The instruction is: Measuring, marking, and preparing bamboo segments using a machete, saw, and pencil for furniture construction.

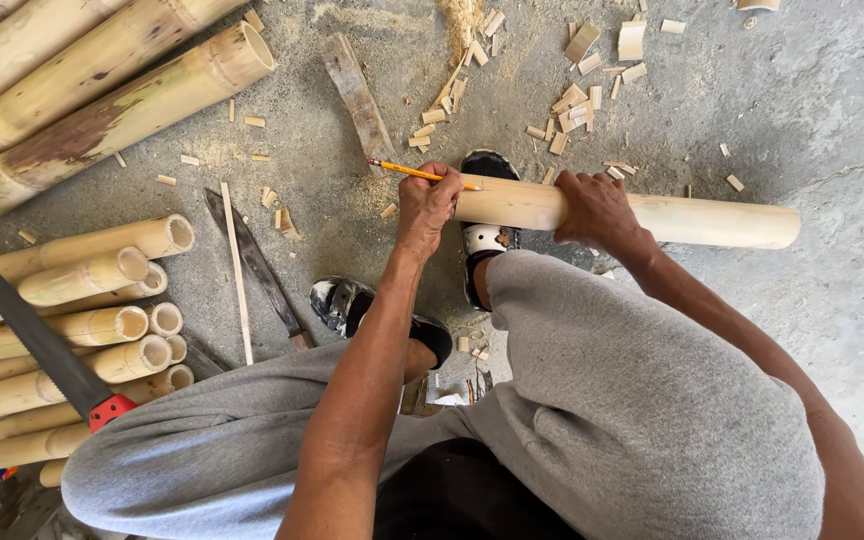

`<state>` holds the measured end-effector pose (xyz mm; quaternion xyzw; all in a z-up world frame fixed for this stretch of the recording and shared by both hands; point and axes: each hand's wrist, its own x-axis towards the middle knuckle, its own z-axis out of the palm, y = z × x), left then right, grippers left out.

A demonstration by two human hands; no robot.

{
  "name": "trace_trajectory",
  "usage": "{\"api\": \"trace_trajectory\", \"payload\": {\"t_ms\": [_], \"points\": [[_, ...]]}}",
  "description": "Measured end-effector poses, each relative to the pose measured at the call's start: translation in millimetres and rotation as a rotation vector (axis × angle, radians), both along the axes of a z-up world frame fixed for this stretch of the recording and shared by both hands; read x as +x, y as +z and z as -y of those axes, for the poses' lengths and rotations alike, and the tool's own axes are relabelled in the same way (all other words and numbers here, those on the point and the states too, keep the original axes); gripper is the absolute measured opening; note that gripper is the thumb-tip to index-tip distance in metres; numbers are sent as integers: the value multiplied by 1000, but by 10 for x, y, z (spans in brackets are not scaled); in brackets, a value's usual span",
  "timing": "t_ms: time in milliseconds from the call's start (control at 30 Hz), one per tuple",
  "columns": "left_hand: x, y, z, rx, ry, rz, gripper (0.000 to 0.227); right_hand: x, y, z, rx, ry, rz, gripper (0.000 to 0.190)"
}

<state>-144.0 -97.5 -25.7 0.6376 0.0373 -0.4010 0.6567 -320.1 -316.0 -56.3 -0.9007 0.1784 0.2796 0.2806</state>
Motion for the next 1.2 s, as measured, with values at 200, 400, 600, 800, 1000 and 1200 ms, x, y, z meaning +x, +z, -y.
{"api": "trace_trajectory", "payload": {"t_ms": [200, 400, 600, 800, 1000, 1200], "points": [[-42, 39, -51, 35, -14, 5, 8, 57, -285, 210, 218, -9, -122, 81], [-129, 32, -160, 75, -23, 8, 8, 264, 194, 161, 184, 77, -25, 90], [-99, 220, -94, 23, 8, -25, 10, 62, -54, 22, -120, 117, 281, 85], [-62, 84, -41, 2, 81, -26, 8, 164, 186, -57, 65, 155, 148, 90], [-74, 8, -61, 17, 86, -37, 5, 241, 212, -78, 1, 139, 28, 78], [-91, 47, -94, 64, 48, 62, 4, 319, 127, 34, 121, 145, -20, 74]]}}
